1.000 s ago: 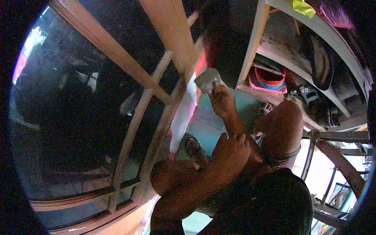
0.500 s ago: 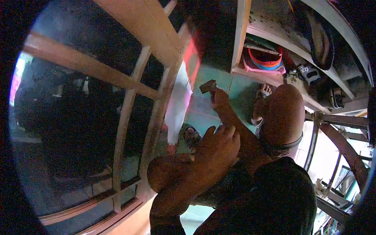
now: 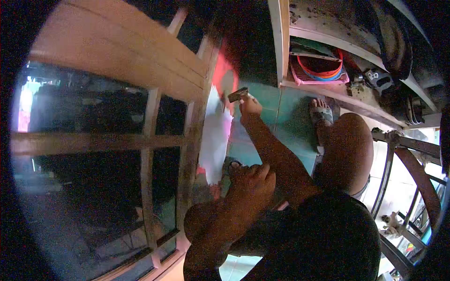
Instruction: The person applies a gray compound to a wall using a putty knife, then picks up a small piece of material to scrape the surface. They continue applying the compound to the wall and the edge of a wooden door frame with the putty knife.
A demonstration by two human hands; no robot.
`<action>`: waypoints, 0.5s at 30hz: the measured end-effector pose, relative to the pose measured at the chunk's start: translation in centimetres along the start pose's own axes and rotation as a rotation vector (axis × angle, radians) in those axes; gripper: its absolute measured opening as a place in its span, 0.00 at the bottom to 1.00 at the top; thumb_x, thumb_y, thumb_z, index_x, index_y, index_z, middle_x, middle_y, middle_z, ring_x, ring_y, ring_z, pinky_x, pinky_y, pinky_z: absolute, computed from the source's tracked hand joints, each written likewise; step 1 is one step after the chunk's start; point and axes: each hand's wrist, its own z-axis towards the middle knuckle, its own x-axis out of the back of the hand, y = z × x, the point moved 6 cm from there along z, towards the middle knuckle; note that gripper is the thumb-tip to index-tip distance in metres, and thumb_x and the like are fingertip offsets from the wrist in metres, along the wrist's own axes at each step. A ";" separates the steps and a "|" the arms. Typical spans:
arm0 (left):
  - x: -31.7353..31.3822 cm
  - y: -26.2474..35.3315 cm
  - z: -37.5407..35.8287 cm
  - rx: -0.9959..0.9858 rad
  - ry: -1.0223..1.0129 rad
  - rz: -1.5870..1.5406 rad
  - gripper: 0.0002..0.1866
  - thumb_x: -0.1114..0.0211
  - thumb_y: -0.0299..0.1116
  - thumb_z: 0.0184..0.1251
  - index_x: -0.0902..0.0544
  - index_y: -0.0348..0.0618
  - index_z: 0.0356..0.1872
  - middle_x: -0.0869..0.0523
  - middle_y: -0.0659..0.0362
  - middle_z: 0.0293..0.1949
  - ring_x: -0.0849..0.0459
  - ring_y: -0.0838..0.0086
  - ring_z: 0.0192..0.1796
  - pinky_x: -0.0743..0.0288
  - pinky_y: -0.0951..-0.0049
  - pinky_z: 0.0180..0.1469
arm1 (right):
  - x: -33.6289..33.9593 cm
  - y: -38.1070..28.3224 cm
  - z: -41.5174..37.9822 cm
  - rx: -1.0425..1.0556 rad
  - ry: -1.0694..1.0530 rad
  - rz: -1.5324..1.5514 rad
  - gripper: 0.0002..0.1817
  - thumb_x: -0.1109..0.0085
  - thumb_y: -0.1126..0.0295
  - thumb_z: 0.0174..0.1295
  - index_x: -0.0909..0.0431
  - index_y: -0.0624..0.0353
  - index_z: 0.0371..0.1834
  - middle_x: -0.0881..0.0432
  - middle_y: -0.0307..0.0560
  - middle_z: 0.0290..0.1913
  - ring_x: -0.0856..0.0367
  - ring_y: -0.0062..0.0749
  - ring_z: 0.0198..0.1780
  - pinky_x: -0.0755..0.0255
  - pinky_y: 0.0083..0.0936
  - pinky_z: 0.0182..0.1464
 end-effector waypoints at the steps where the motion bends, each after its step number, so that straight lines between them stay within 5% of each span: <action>1: -0.1 -0.1 0.3 -0.017 0.018 0.025 0.07 0.38 0.30 0.59 0.21 0.39 0.36 0.20 0.51 0.40 0.17 0.58 0.46 0.26 0.44 0.51 | -1.0 0.8 0.4 -0.279 0.075 0.613 0.09 0.41 0.60 0.69 0.22 0.53 0.41 0.22 0.33 0.28 0.29 0.19 0.22 0.38 0.21 0.23; 3: -0.5 -0.5 0.8 -0.012 0.012 -0.024 0.07 0.38 0.29 0.59 0.20 0.39 0.36 0.19 0.51 0.41 0.17 0.58 0.47 0.26 0.43 0.53 | -0.6 -0.9 0.1 -0.367 0.130 0.446 0.05 0.41 0.65 0.68 0.22 0.51 0.41 0.21 0.31 0.29 0.30 0.15 0.21 0.39 0.17 0.22; 5: -1.0 -1.0 1.5 -0.002 -0.006 -0.083 0.07 0.38 0.28 0.59 0.20 0.39 0.37 0.19 0.50 0.41 0.17 0.57 0.47 0.27 0.42 0.54 | 0.0 0.1 0.2 -0.475 0.006 0.759 0.05 0.39 0.72 0.64 0.22 0.51 0.41 0.20 0.31 0.30 0.26 0.15 0.24 0.34 0.13 0.25; 9: -2.8 -1.5 3.3 0.055 -0.188 -0.098 0.11 0.37 0.28 0.57 0.19 0.36 0.41 0.18 0.49 0.41 0.17 0.55 0.48 0.27 0.44 0.56 | 2.1 4.8 -0.3 -0.536 0.008 0.714 0.04 0.40 0.72 0.65 0.23 0.52 0.41 0.20 0.32 0.31 0.25 0.16 0.27 0.32 0.11 0.26; 11: -4.0 -2.0 4.1 0.087 -0.274 -0.040 0.13 0.36 0.29 0.56 0.19 0.35 0.42 0.18 0.48 0.41 0.16 0.54 0.48 0.26 0.46 0.56 | 3.2 11.4 0.7 -0.382 0.066 0.642 0.04 0.41 0.69 0.66 0.23 0.53 0.42 0.20 0.32 0.32 0.25 0.16 0.28 0.34 0.12 0.25; 15: -6.5 -3.0 4.9 0.137 -0.308 -0.108 0.13 0.36 0.30 0.55 0.18 0.36 0.41 0.17 0.47 0.40 0.16 0.52 0.47 0.28 0.42 0.56 | 3.1 10.7 -0.7 -0.434 0.029 0.574 0.05 0.41 0.70 0.66 0.23 0.54 0.43 0.20 0.33 0.32 0.25 0.17 0.27 0.33 0.13 0.26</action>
